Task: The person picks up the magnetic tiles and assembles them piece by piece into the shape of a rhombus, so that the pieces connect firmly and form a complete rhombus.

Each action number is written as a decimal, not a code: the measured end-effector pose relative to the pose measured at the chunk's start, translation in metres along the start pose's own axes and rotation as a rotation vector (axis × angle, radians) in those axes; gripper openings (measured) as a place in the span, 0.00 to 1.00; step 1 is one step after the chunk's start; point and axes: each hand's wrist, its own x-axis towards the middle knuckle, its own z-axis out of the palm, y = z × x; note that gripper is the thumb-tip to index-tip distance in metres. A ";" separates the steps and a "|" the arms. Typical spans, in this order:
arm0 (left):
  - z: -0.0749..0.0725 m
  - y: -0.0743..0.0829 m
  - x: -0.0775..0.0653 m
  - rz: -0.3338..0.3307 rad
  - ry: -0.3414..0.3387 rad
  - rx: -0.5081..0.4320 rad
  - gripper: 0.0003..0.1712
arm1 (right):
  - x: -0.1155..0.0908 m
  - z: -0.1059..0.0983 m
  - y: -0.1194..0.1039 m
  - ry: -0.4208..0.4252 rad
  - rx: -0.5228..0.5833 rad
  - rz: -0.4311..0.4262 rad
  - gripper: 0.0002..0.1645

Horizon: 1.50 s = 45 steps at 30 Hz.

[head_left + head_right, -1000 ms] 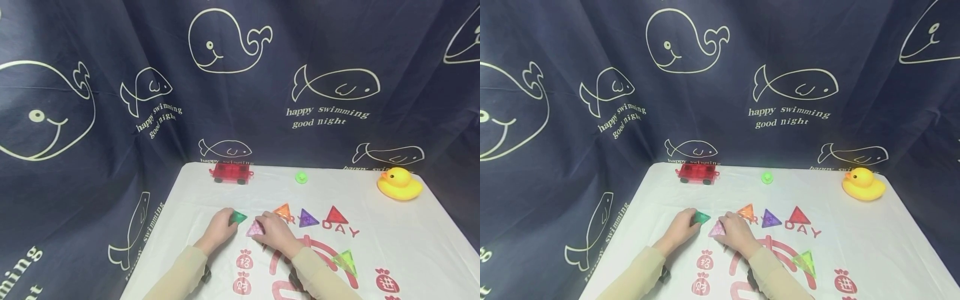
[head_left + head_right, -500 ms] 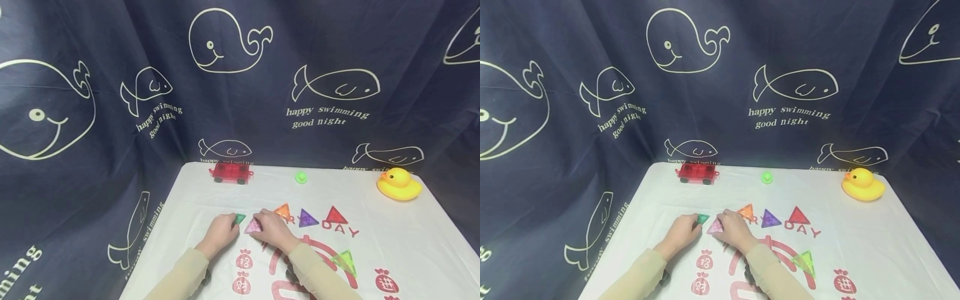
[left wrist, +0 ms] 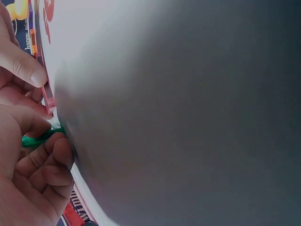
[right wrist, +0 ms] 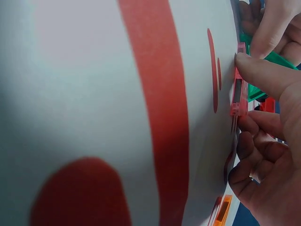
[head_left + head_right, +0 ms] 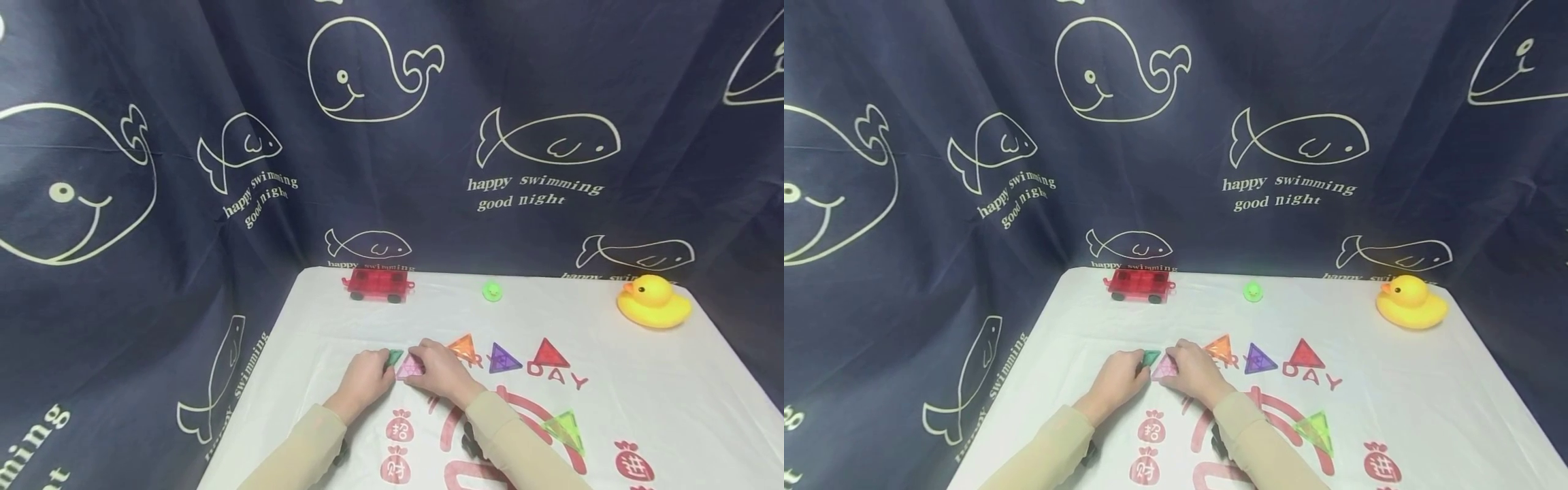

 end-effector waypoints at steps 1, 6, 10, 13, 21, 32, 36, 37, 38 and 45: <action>0.001 0.000 0.001 -0.002 -0.002 0.002 0.06 | 0.001 0.000 0.000 0.002 -0.001 -0.003 0.37; 0.004 0.000 0.003 0.013 0.014 0.009 0.06 | 0.003 0.000 0.001 0.006 0.002 -0.024 0.36; 0.005 0.000 0.004 0.027 0.026 0.016 0.05 | 0.006 0.001 0.000 -0.001 0.007 -0.026 0.35; 0.004 0.001 0.005 0.027 0.026 0.022 0.04 | 0.008 0.002 0.000 -0.005 0.007 -0.021 0.35; 0.005 0.004 0.005 0.022 0.021 0.030 0.05 | 0.011 0.002 -0.002 0.002 0.001 -0.030 0.32; 0.006 0.000 0.004 0.035 0.010 -0.002 0.05 | 0.011 0.002 -0.002 -0.002 -0.004 -0.020 0.34; 0.006 -0.004 0.003 0.042 -0.017 -0.045 0.05 | 0.010 0.003 -0.002 -0.005 0.005 0.003 0.35; 0.005 -0.005 0.003 0.040 -0.028 -0.066 0.05 | 0.010 0.003 -0.002 -0.004 0.010 0.009 0.36; 0.005 -0.005 0.003 0.039 -0.040 -0.087 0.05 | 0.009 0.004 -0.002 -0.005 0.016 0.017 0.36; 0.000 -0.008 0.001 0.006 -0.098 -0.217 0.08 | 0.007 0.004 -0.004 -0.012 0.010 0.040 0.37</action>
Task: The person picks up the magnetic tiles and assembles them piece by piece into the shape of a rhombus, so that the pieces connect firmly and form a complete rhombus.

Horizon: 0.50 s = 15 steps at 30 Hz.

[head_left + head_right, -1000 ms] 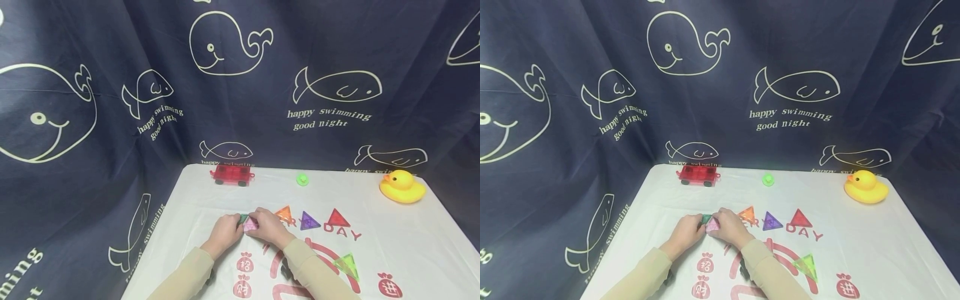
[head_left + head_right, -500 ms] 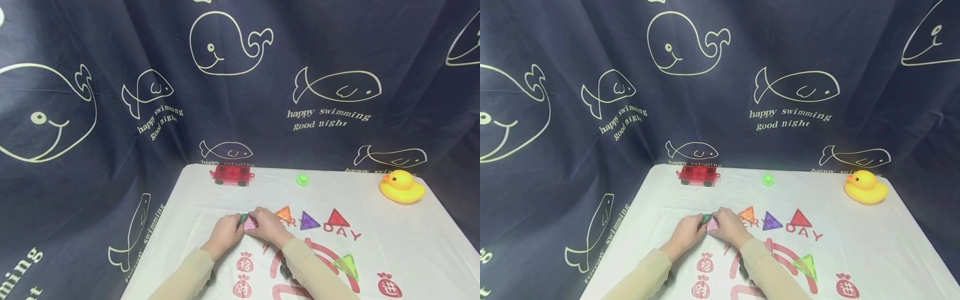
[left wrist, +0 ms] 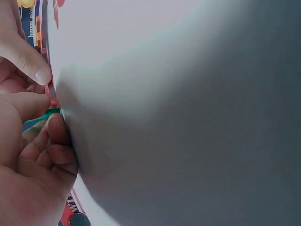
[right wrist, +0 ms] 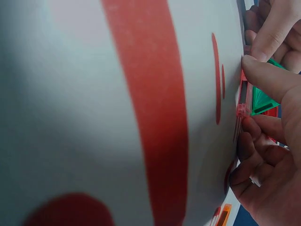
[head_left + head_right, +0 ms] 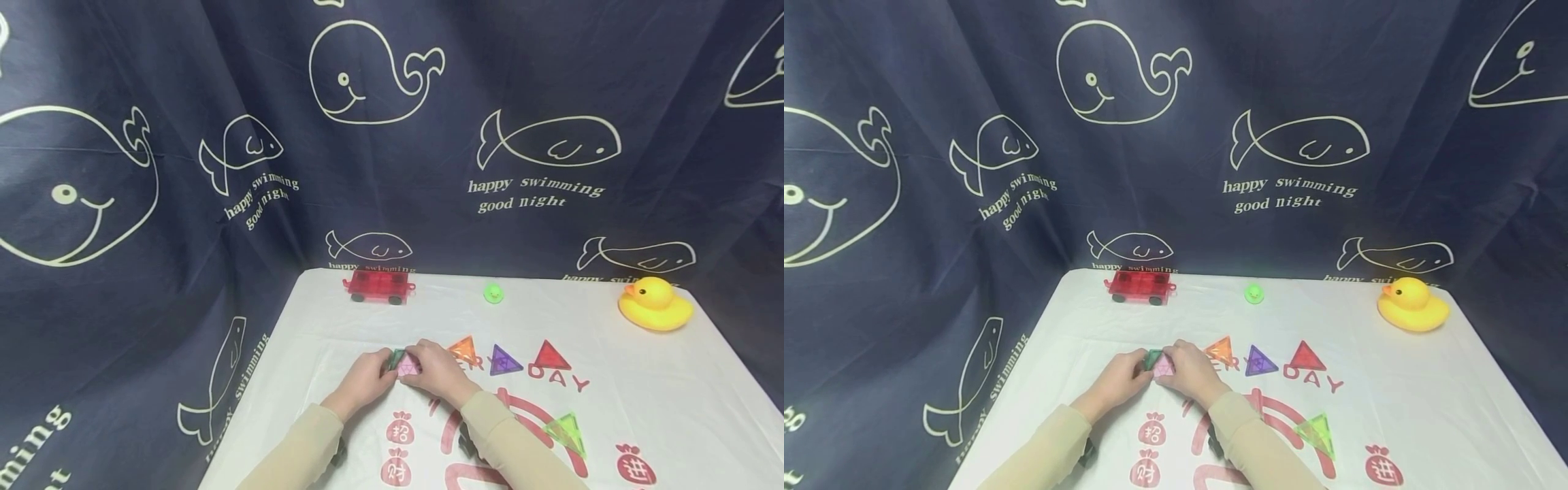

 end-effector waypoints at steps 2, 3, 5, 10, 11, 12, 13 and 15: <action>-0.001 0.000 -0.001 -0.009 -0.001 -0.018 0.08 | 0.000 0.001 0.000 0.005 -0.007 -0.002 0.38; -0.001 0.000 -0.001 -0.009 0.002 -0.021 0.08 | 0.000 0.001 0.000 0.008 -0.010 -0.005 0.38; -0.001 -0.001 -0.001 -0.010 0.009 -0.025 0.08 | 0.000 0.002 0.000 0.011 -0.008 -0.011 0.38; 0.002 -0.003 -0.003 -0.010 0.022 -0.028 0.07 | -0.003 0.001 0.001 0.014 -0.013 -0.040 0.38; 0.002 -0.003 -0.003 -0.009 0.024 -0.028 0.06 | -0.003 0.000 0.001 0.014 -0.014 -0.047 0.38; 0.002 -0.003 -0.003 -0.007 0.025 -0.029 0.06 | -0.004 -0.001 0.002 0.013 -0.011 -0.053 0.38; 0.003 -0.003 -0.003 -0.005 0.028 -0.030 0.06 | -0.004 -0.002 0.002 0.011 -0.004 -0.060 0.38; 0.003 -0.002 -0.003 -0.003 0.030 -0.029 0.06 | -0.006 -0.004 0.004 0.010 0.012 -0.062 0.37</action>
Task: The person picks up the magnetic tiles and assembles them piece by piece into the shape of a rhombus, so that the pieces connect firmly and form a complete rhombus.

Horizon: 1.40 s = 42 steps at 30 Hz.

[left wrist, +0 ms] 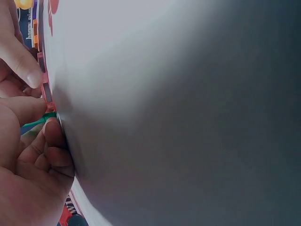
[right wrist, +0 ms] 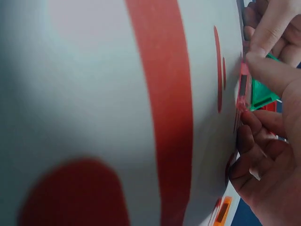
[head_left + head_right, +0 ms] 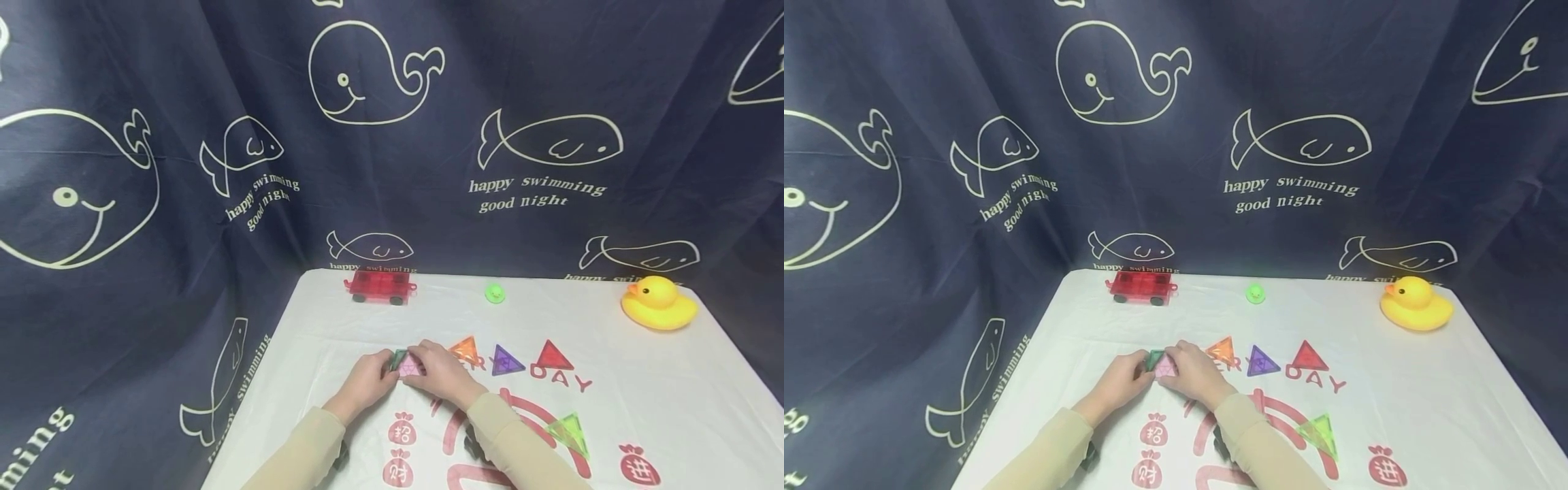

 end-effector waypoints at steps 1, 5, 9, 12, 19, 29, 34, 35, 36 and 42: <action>0.000 0.000 0.000 0.002 0.002 0.002 0.06 | -0.001 -0.002 0.001 0.003 0.012 0.002 0.36; -0.001 0.002 0.000 -0.003 0.003 -0.004 0.07 | -0.004 -0.009 0.010 0.050 0.016 0.016 0.27; -0.003 0.004 -0.001 -0.014 0.002 -0.017 0.07 | -0.007 -0.017 0.024 0.123 -0.035 0.016 0.21; -0.002 0.005 -0.001 -0.017 0.004 -0.020 0.08 | -0.011 -0.027 0.036 0.159 -0.062 0.008 0.21; 0.000 0.004 -0.001 -0.014 0.010 -0.017 0.09 | -0.018 -0.053 0.064 0.213 -0.155 0.018 0.22; 0.000 0.003 0.000 -0.033 0.009 -0.021 0.09 | -0.025 -0.075 0.081 0.088 -0.246 0.104 0.30; 0.002 0.002 0.000 -0.038 0.006 -0.013 0.10 | -0.028 -0.075 0.083 0.067 -0.256 0.125 0.33; 0.002 0.002 0.000 -0.040 0.005 -0.013 0.10 | -0.028 -0.074 0.083 0.062 -0.254 0.132 0.34; 0.002 0.002 0.000 -0.039 0.006 -0.013 0.10 | -0.028 -0.073 0.083 0.058 -0.255 0.133 0.35; 0.001 0.004 -0.001 -0.039 0.011 -0.011 0.10 | -0.027 -0.069 0.083 0.045 -0.240 0.175 0.35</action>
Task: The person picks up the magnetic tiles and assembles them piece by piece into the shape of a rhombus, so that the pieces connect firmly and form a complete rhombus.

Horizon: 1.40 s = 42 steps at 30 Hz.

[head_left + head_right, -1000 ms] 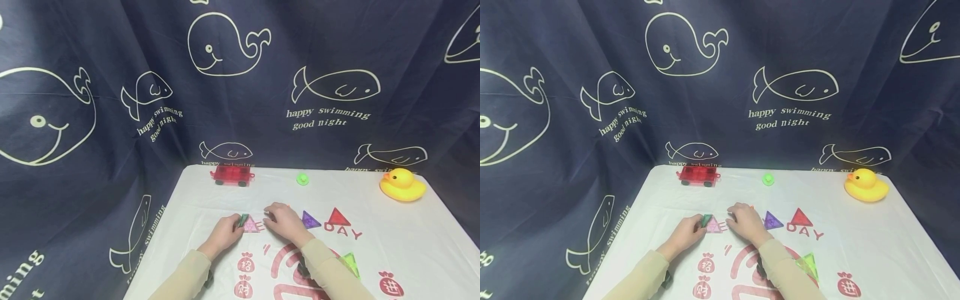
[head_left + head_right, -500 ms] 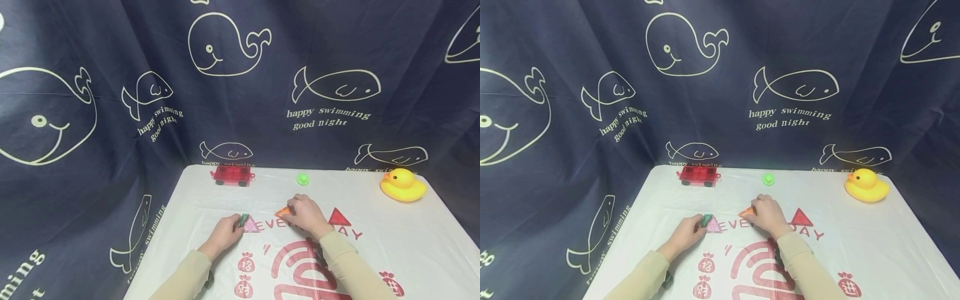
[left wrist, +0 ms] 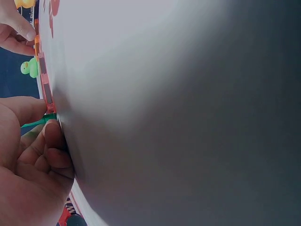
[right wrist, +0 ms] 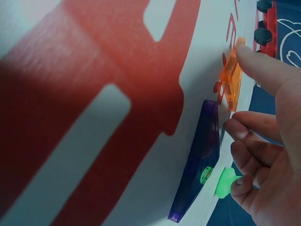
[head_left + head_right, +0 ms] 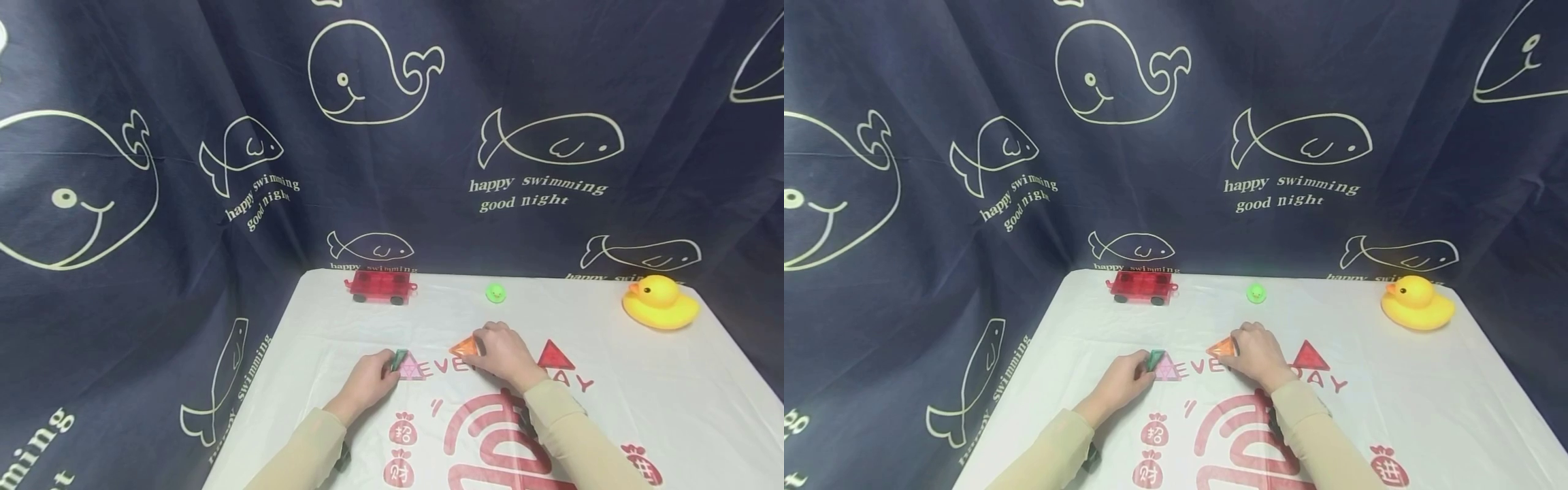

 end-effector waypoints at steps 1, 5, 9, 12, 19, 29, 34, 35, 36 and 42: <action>0.000 0.000 0.000 -0.004 -0.001 0.000 0.10 | 0.000 0.000 0.000 0.000 0.003 0.008 0.34; 0.000 0.000 0.000 -0.002 0.001 -0.001 0.10 | 0.001 0.002 0.000 -0.002 0.017 0.022 0.33; 0.000 -0.001 0.000 -0.006 -0.003 -0.001 0.09 | 0.002 0.003 -0.002 -0.006 0.042 0.042 0.34; 0.000 -0.001 0.001 -0.012 -0.007 -0.001 0.09 | 0.002 0.003 -0.003 0.006 0.065 0.045 0.35; -0.001 0.000 0.000 0.005 0.005 0.005 0.07 | 0.004 0.004 -0.008 0.016 0.133 0.067 0.40; 0.000 -0.001 0.000 0.008 0.000 0.006 0.07 | 0.006 0.010 -0.018 -0.003 0.290 0.071 0.41; -0.001 0.000 0.000 0.000 -0.002 0.002 0.06 | 0.008 0.012 -0.022 -0.005 0.346 0.079 0.40; -0.001 0.000 0.000 -0.002 -0.002 0.003 0.06 | 0.008 0.012 -0.023 -0.006 0.354 0.083 0.40; -0.001 0.000 -0.001 0.000 -0.002 0.000 0.06 | 0.009 0.012 -0.023 -0.007 0.363 0.085 0.40; 0.000 0.000 -0.002 -0.002 0.001 0.000 0.08 | 0.008 0.011 -0.030 -0.001 0.383 0.084 0.38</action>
